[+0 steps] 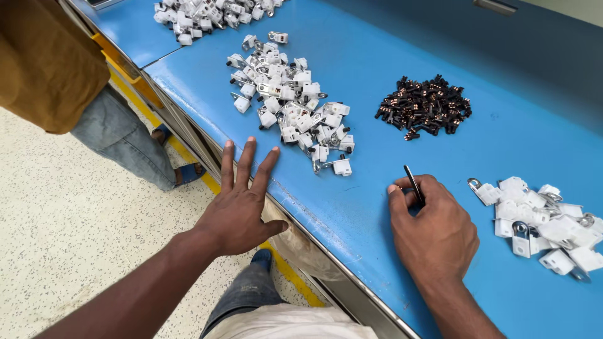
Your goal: The person sits at a blue factory workbench and assembles small white plastic switch housings, using tweezers to pick copper contact terminals and press them into each housing, then places the completed unit aside and reaches for the next housing from the pile.
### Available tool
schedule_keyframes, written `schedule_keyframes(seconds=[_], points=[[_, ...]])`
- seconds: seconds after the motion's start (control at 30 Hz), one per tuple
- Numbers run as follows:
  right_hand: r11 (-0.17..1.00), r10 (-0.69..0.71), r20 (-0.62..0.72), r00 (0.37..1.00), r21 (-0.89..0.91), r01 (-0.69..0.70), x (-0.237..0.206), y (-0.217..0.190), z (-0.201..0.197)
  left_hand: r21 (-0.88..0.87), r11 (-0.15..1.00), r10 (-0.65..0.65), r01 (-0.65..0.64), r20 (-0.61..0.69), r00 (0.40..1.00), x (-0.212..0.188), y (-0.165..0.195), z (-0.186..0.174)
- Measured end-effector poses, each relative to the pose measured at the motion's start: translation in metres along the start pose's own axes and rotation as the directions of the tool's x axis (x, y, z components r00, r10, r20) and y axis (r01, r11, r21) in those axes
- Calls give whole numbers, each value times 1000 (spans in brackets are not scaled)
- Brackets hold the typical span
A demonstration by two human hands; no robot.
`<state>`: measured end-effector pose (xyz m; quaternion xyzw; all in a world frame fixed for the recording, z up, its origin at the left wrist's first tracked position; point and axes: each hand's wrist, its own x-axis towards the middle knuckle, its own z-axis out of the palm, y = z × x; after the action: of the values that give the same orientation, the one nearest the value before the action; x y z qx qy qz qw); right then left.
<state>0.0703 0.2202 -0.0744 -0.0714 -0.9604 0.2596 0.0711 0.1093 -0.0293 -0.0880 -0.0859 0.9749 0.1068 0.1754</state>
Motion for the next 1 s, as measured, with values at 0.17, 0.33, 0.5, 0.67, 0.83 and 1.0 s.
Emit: schedule_keyframes(seconds=[0.17,0.33,0.5,0.67,0.83,1.0], points=[[1000,10,-13,1000,19,-9,2,4,3,61,998,17,-14,-50,999,1,5,-2],[999,-52,-18,998,8,52,1,9,2,53,999,14,-11,-65,998,-2,6,1],[998,-29,3,1000,56,29,-2,9,0,32,999,-1,4,-100,995,-3,9,5],[998,-43,1,999,41,43,-1,8,-1,63,998,3,4,-111,994,-1,10,6],[995,-49,-30,998,85,51,-2,12,-1,122,993,9,6,-127,992,2,9,9],[992,-102,-40,994,75,105,-6,14,-2,15,1000,-16,19,-154,988,-5,11,11]])
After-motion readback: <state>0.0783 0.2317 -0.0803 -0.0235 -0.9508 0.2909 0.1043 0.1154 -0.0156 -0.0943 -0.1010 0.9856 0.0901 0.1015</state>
